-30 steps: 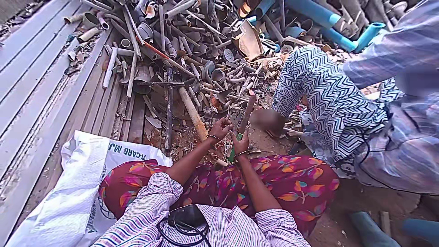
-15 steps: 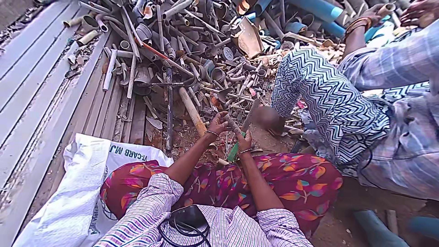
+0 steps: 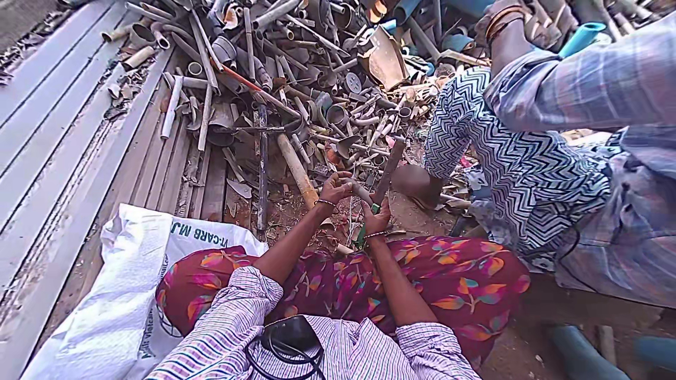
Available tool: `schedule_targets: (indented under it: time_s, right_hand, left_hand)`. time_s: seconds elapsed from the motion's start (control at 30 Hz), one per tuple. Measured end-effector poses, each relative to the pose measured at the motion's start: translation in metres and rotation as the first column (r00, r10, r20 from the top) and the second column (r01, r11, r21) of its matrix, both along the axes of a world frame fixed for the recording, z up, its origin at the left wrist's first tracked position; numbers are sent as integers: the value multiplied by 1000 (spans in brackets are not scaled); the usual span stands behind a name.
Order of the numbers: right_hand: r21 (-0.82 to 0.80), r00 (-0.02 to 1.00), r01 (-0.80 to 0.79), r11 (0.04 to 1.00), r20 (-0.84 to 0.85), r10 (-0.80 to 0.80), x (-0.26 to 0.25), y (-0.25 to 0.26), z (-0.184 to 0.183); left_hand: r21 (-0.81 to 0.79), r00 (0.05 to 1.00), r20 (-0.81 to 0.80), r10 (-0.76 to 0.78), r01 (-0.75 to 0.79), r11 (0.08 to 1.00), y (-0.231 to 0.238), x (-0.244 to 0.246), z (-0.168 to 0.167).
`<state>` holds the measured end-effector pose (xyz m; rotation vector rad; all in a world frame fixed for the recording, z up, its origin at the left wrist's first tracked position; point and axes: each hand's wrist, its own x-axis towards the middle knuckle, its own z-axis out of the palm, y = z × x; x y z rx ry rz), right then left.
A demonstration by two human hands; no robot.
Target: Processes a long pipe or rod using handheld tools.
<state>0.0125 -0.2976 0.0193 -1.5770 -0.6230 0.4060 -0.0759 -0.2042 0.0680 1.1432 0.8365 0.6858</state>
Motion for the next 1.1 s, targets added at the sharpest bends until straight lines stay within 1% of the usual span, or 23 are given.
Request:
schedule_targets:
  time_s: [0.07,0.1,0.17,0.2,0.23,0.3,0.37,0.47,0.53,0.6,0.67,0.73,0.83,0.93,1.0,1.1]
  right_hand:
    - [16,999,-28,999,-29,29,0,0,-1]
    - [19,995,-45,999,-86,46,0,1,-1]
    - [53,959,-83,995,-266,94,0,1,2]
    - [62,939,-96,993,-326,111,0,1,3]
    - [54,935,-106,993,-335,119,0,1,3]
    - [-13,967,-116,993,-231,110,0,1,-2]
    - [-79,994,-93,993,-58,89,-2,1,-3]
    - [-87,985,-67,994,151,80,-5,-2,-2]
    - [-78,972,-66,995,221,81,-6,-3,-4]
    - [-126,973,-80,989,204,105,-6,-4,1]
    - [-176,977,-96,980,172,126,-6,-4,4]
    - [-188,981,-104,977,144,132,-8,-4,5]
    - [-188,992,-107,976,44,117,-7,-3,4]
    - [-132,991,-107,985,-88,96,-1,2,-4]
    - [-137,995,-65,988,-83,54,1,2,-5]
    - [-197,999,35,980,30,-30,1,2,2]
  left_hand:
    - [-62,999,24,28,-27,998,3,1,0]
    - [-83,998,47,52,-48,995,8,3,-4]
    - [-86,997,52,57,-52,995,12,4,-7]
    - [-72,998,46,51,-47,996,12,4,-7]
    - [-60,998,43,46,-44,997,11,4,-7]
    - [-64,997,61,55,-51,997,10,6,-9]
    - [-105,993,85,88,-79,991,9,8,-10]
    - [-194,978,146,147,-118,974,8,11,-13]
    - [-224,968,174,183,-142,964,4,12,-16]
    - [-220,970,143,196,-162,962,-3,12,-10]
    - [-173,974,120,194,-172,970,-9,11,-6]
    - [-118,979,99,176,-164,979,-9,10,-8]
    - [-165,979,98,178,-160,973,-8,12,-3]
    - [-207,981,66,185,-168,964,-6,13,-1]
    - [-249,974,12,225,-215,944,-6,15,-2]
    - [-273,961,-115,251,-274,922,-9,18,-8]
